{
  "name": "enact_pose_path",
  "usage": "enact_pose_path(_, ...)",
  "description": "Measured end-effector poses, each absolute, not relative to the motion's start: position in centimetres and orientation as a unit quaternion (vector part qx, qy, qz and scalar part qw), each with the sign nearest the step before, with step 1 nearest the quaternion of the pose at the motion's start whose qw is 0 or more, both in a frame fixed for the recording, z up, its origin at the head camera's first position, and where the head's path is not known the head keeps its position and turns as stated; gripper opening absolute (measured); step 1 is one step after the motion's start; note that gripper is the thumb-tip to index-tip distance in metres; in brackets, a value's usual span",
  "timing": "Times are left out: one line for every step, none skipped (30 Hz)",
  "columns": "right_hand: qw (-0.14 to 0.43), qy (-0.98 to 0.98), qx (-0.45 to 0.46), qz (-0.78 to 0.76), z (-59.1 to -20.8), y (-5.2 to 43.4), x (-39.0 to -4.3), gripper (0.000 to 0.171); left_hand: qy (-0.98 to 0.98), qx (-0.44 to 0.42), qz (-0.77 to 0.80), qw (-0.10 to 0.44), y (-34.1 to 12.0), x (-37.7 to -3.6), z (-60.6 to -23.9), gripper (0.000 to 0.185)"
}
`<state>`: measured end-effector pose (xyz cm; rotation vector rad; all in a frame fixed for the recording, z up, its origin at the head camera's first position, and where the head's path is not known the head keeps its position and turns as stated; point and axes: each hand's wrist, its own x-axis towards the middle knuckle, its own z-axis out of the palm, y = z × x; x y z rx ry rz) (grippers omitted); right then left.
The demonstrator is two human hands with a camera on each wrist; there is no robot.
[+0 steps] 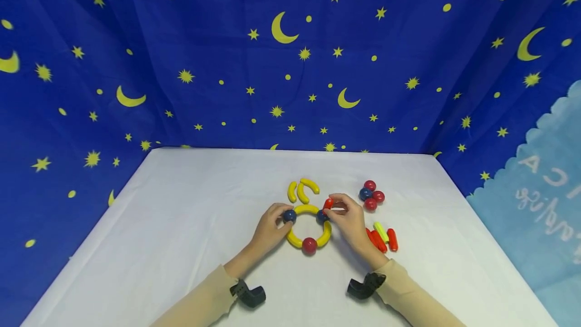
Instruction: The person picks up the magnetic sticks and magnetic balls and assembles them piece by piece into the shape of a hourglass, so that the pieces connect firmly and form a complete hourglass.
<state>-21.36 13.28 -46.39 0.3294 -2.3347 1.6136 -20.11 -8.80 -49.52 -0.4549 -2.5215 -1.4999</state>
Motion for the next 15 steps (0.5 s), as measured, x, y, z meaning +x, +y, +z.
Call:
enact_pose_path(0.138, -0.813, 0.116, 0.554, -46.58, 13.30, -21.39, 0.032, -0.845, -0.157, -0.504, 0.086, -8.83, -20.16, -49.50, 0.037)
enact_pose_path(0.132, -0.818, 0.116, 0.548, -46.76, 13.31, -21.42, 0.032, -0.846, -0.159, -0.503, 0.084, -8.84, -20.19, -49.48, 0.037)
enact_pose_path(0.126, -0.823, 0.116, 0.542, -46.91, 13.31, -21.43, 0.032, -0.845, -0.164, -0.502, 0.083, -8.84, -20.21, -49.45, 0.037)
enact_pose_path(0.123, -0.829, 0.119, 0.533, -47.06, 13.31, -21.45, 0.030, -0.845, -0.163, -0.503, 0.081, -8.84, -20.24, -49.43, 0.035)
enact_pose_path(0.120, -0.834, 0.119, 0.525, -47.14, 13.29, -21.44, 0.029, -0.846, -0.164, -0.501, 0.083, -8.83, -20.26, -49.44, 0.033)
enact_pose_path(0.119, -0.838, 0.120, 0.519, -47.21, 13.26, -21.45, 0.028, -0.847, -0.165, -0.499, 0.088, -8.82, -20.28, -49.46, 0.030)
enact_pose_path(0.118, -0.841, 0.121, 0.514, -47.26, 13.21, -21.49, 0.027, -0.847, -0.163, -0.497, 0.093, -8.81, -20.30, -49.49, 0.028)
enact_pose_path(0.117, -0.844, 0.122, 0.509, -47.27, 13.16, -21.53, 0.027, -0.848, -0.161, -0.495, 0.100, -8.79, -20.31, -49.53, 0.025)
enact_pose_path(0.114, -0.847, 0.120, 0.505, -47.26, 13.10, -21.57, 0.027, -0.849, -0.158, -0.493, 0.108, -8.78, -20.33, -49.58, 0.022)
enact_pose_path(0.112, -0.850, 0.120, 0.501, -47.22, 13.04, -21.61, 0.026, -0.851, -0.149, -0.492, 0.113, -8.76, -20.35, -49.62, 0.020)
enact_pose_path(0.110, -0.852, 0.120, 0.498, -47.17, 12.96, -21.65, 0.026, -0.851, -0.144, -0.491, 0.119, -8.75, -20.35, -49.65, 0.018)
enact_pose_path(0.108, -0.854, 0.120, 0.495, -47.10, 12.89, -21.68, 0.026, -0.851, -0.137, -0.493, 0.120, -8.73, -20.34, -49.66, 0.017)
enact_pose_path(0.105, -0.855, 0.122, 0.492, -47.02, 12.81, -21.72, 0.027, -0.851, -0.131, -0.494, 0.120, -8.71, -20.32, -49.65, 0.016)
enact_pose_path(0.103, -0.857, 0.123, 0.490, -46.93, 12.74, -21.73, 0.027, -0.851, -0.126, -0.495, 0.119, -8.68, -20.30, -49.62, 0.015)
enact_pose_path(0.099, -0.858, 0.125, 0.488, -46.87, 12.68, -21.78, 0.027, -0.852, -0.122, -0.496, 0.117, -8.65, -20.28, -49.59, 0.015)
